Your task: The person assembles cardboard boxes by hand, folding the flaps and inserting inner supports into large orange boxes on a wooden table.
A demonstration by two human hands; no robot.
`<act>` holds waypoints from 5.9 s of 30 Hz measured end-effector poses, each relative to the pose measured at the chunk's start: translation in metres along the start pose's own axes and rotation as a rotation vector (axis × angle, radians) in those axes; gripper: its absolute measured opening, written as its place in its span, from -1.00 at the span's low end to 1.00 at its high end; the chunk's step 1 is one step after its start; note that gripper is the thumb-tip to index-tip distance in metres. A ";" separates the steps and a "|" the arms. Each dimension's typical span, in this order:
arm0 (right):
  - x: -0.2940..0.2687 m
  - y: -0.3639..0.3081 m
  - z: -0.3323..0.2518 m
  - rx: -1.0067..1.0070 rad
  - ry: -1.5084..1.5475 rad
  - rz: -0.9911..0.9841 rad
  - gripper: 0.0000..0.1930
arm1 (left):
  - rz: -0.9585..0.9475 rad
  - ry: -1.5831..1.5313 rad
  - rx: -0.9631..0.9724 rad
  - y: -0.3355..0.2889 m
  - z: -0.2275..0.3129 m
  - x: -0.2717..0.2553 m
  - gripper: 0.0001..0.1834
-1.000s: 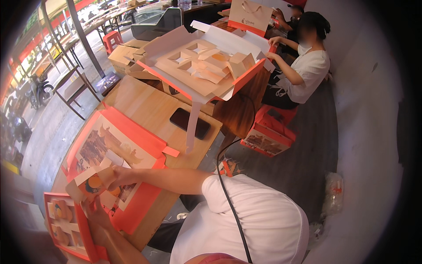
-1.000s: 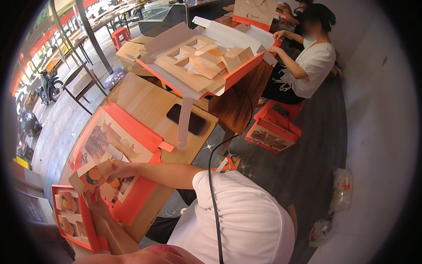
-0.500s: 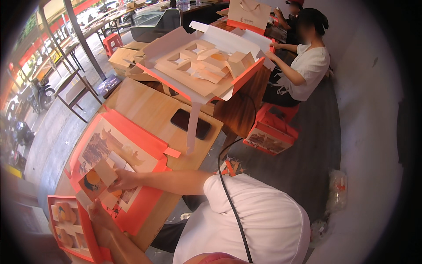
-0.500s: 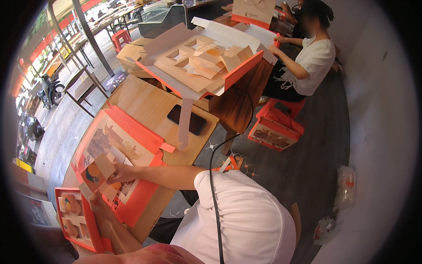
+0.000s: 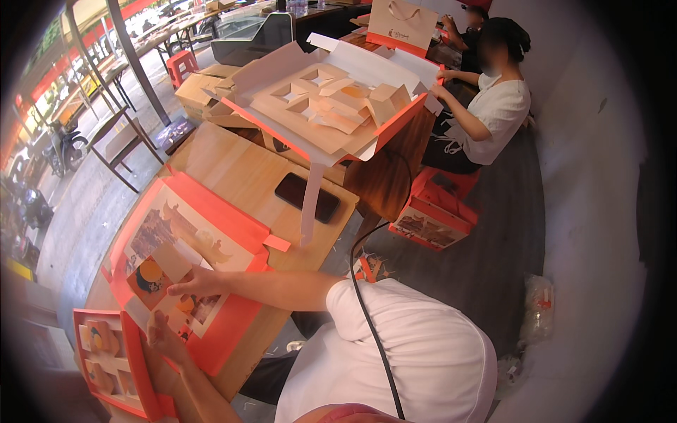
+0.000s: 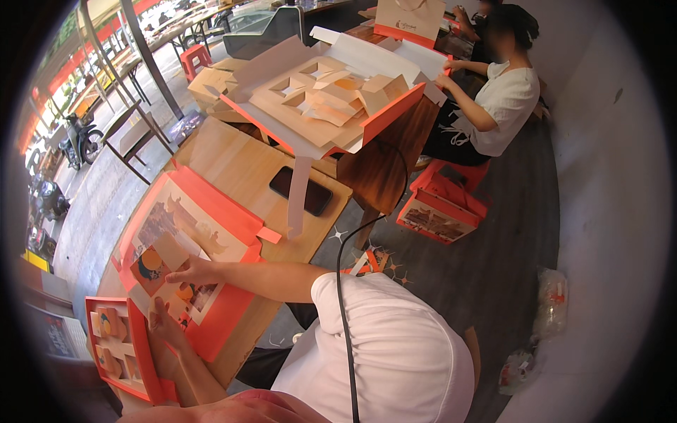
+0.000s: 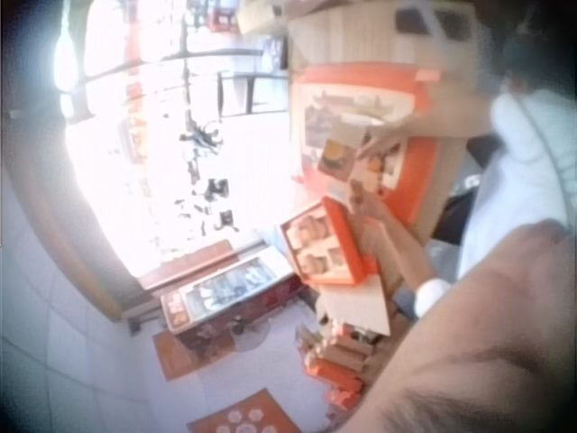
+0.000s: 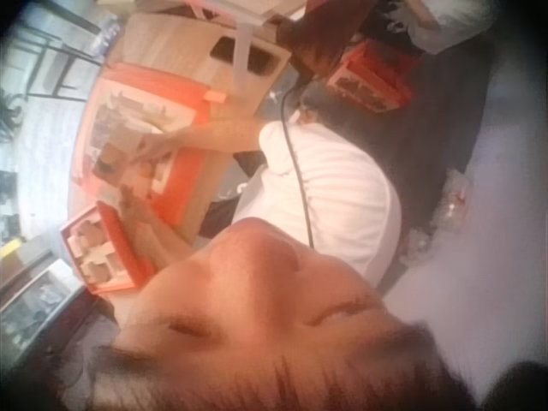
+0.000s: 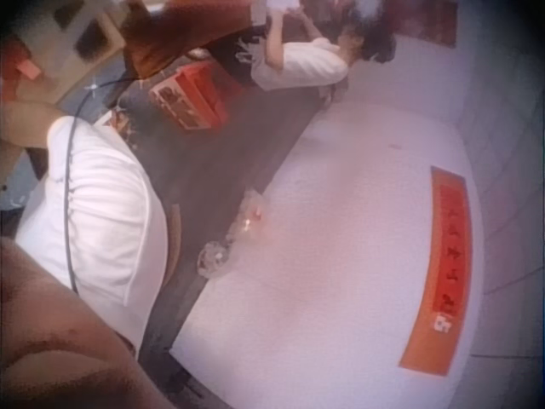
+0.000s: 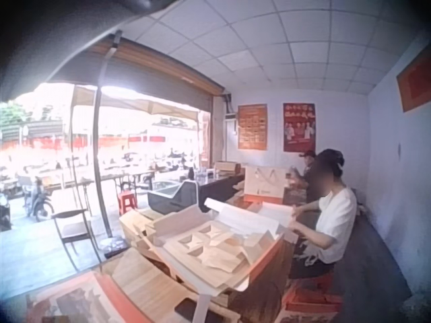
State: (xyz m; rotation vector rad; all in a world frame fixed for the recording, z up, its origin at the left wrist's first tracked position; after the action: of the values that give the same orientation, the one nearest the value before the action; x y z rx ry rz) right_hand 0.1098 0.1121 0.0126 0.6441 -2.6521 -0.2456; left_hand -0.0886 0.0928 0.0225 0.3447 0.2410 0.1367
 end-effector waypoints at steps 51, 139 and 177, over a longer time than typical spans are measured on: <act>0.006 -0.016 -0.039 -0.100 -0.113 0.217 -0.54 | 0.098 0.127 0.153 0.002 0.030 -0.012 -0.39; -0.008 0.007 0.007 -0.062 -0.131 0.075 -0.56 | -0.236 -0.318 -0.135 0.012 -0.011 0.016 -0.48; -0.007 0.004 0.002 -0.096 0.015 0.120 -0.63 | -0.210 -0.359 -0.104 0.010 -0.012 0.014 -0.45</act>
State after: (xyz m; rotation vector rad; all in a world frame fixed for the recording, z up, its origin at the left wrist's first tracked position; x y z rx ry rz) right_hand 0.1130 0.1194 0.0096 0.4525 -2.6342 -0.3301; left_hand -0.0796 0.1084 0.0125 0.2332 -0.0862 -0.1195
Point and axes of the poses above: each hand's wrist, its own y-axis towards the middle knuckle, its own x-axis out of the palm, z = x × y, the point moved 9 cm from there along y, towards the middle knuckle, and after that the axes turned 6 degrees about -z, right-handed, at the moved point
